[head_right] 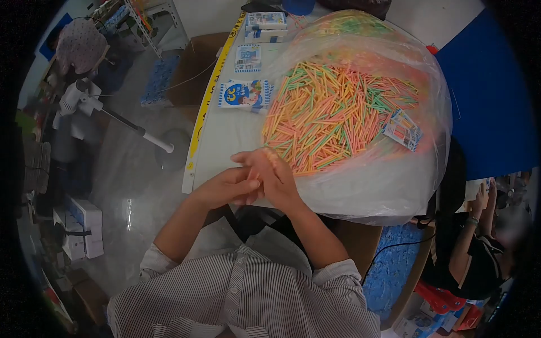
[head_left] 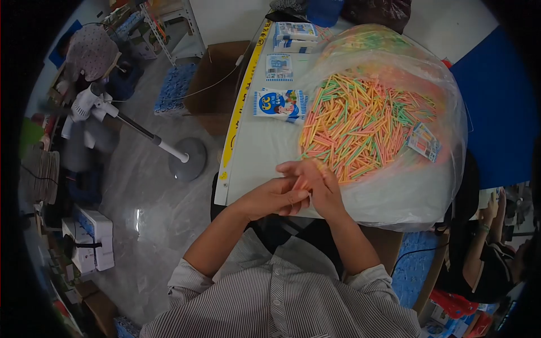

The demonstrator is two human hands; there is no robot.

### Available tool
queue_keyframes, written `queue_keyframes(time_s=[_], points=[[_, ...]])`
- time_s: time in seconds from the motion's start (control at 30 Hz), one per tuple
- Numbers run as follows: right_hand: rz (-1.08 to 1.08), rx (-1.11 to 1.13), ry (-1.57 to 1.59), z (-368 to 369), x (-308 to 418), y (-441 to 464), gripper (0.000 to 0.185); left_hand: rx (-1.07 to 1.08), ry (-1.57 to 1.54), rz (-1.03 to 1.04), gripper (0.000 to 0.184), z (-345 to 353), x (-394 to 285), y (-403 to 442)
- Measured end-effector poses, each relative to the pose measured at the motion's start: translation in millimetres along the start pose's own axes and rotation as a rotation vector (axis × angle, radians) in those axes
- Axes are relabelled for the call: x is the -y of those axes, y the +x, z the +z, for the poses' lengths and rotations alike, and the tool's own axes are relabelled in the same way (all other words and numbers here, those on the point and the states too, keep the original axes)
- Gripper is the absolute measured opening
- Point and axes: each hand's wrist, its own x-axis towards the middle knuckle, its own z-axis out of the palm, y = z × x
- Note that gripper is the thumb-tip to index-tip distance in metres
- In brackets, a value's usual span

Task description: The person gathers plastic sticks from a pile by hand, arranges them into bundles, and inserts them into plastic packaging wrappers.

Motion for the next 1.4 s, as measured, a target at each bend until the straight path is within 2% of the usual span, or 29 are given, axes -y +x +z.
queue_keyframes(time_s=[0.03, 0.07, 0.1, 0.13, 0.2, 0.23, 0.27, 0.3, 0.33, 0.4, 0.53, 0.6, 0.63, 0.7, 0.73, 0.83, 0.9, 1.0, 1.03, 1.07, 1.1, 1.13, 1.17, 1.2, 1.23, 1.27, 1.33, 1.4], points=[[-0.143, -0.109, -0.05, -4.3, 0.0, -2.1, 0.019, 0.001, 0.008, 0.003, 0.02, -2.2, -2.5, 3.1], [-0.279, -0.227, -0.114, -8.5, 0.0, -4.3, 0.02, -0.17, 0.336, 0.151, 0.023, -8.3, -5.5, 8.5], [-0.33, -0.248, 0.039, -23.6, 4.3, -10.2, 0.019, -0.343, 0.663, 0.303, 0.027, -15.9, -9.1, 14.7], [-0.378, -0.266, 0.192, -31.8, 7.1, -14.2, 0.02, -0.344, 0.672, 0.311, 0.027, -27.4, -12.9, 21.6], [-0.406, -0.305, 0.151, -30.2, 8.8, -19.0, 0.019, -0.769, 1.47, 0.857, 0.031, -51.3, -24.6, 36.2], [-0.427, -0.353, 0.108, -29.6, 9.3, -21.2, 0.019, -0.771, 1.478, 0.871, 0.031, -54.4, -33.7, 43.7], [-0.44, -0.349, 0.107, -29.7, 8.3, -23.2, 0.019, -0.861, 1.654, 0.905, 0.031, -55.9, -42.6, 51.3], [-0.337, -0.357, 0.155, -30.3, 6.1, -25.7, 0.017, -0.955, 1.827, 0.934, 0.03, -57.8, -49.5, 58.2], [-0.23, -0.364, 0.201, -31.0, 4.8, -28.7, 0.016, -0.957, 1.829, 0.943, 0.03, -67.6, -50.0, 66.4], [-0.211, -0.403, 0.171, -33.5, 5.7, -34.3, 0.015, -0.788, 1.928, 0.921, 0.025, -92.3, -45.5, 81.1], [-0.202, -0.484, 0.079, -43.0, 7.0, -43.6, 0.011, -0.722, 1.708, 0.834, 0.018, -91.1, -47.9, 76.7], [-0.209, -0.474, 0.051, -43.8, 5.7, -45.7, 0.01, -0.814, 1.472, 0.887, 0.011, -86.8, -48.2, 75.7], [-0.218, -0.463, 0.019, -44.5, 5.7, -45.3, 0.01, -0.813, 1.475, 0.888, 0.011, -82.9, -49.8, 73.5], [-0.224, -0.461, -0.039, -42.9, 3.8, -43.8, 0.01, -0.865, 1.441, 0.687, 0.006, -75.9, -51.0, 67.0], [-0.228, -0.457, -0.099, -42.1, 2.5, -43.6, 0.01, -0.865, 1.442, 0.683, 0.006, -77.0, -49.9, 65.8], [-0.201, -0.442, -0.075, -43.2, -0.8, -45.5, 0.008, -0.779, 1.56, 0.764, 0.007, -79.1, -48.8, 63.7], [-0.195, -0.435, -0.077, -44.8, -3.1, -47.5, 0.008, -0.89, 1.453, 0.956, 0.008, -74.9, -47.4, 62.6], [-0.198, -0.411, -0.118, -47.7, -9.8, -46.2, 0.007, -1.009, 1.308, 0.944, 0.01, -67.2, -50.6, 54.0], [-0.208, -0.397, -0.155, -48.4, -11.2, -45.3, 0.007, -1.013, 1.304, 0.945, 0.01, -60.1, -54.7, 48.1], [-0.207, -0.395, -0.158, -49.1, -9.7, -40.9, 0.007, -0.992, 1.176, 0.912, 0.011, -49.5, -60.9, 39.9], [-0.406, -0.344, -0.417, -50.7, -6.4, -32.8, 0.009, -0.967, 1.047, 0.875, 0.013, -40.1, -65.9, 31.9], [-0.497, -0.313, -0.55, -48.9, -2.1, -29.5, 0.011, -0.965, 1.044, 0.873, 0.013, -32.8, -69.3, 23.6], [-0.595, -0.291, -0.678, -46.6, 2.8, -25.7, 0.012, -0.822, 0.993, 0.786, 0.015, -26.3, -71.7, 15.5], [-0.454, -0.377, -0.554, -36.9, 12.3, -27.7, 0.014, -0.678, 0.938, 0.696, 0.017, -21.5, -70.8, 9.9], [-0.311, -0.464, -0.429, -29.1, 19.8, -28.9, 0.016, -0.668, 0.931, 0.686, 0.017, -17.8, -67.4, 6.9], [-0.299, -0.476, -0.431, -26.3, 23.9, -27.0, 0.016, -0.618, 0.963, 0.662, 0.017, -14.4, -63.0, 4.9], [-0.195, -0.433, -0.198, -25.0, 30.6, -18.5, 0.016, -0.554, 0.988, 0.632, 0.017, -9.8, -52.8, 2.8], [-0.129, -0.394, -0.225, -22.4, 29.1, -13.4, 0.011, -0.501, 1.029, 0.577, 0.02, -7.9, -45.9, -0.2]])
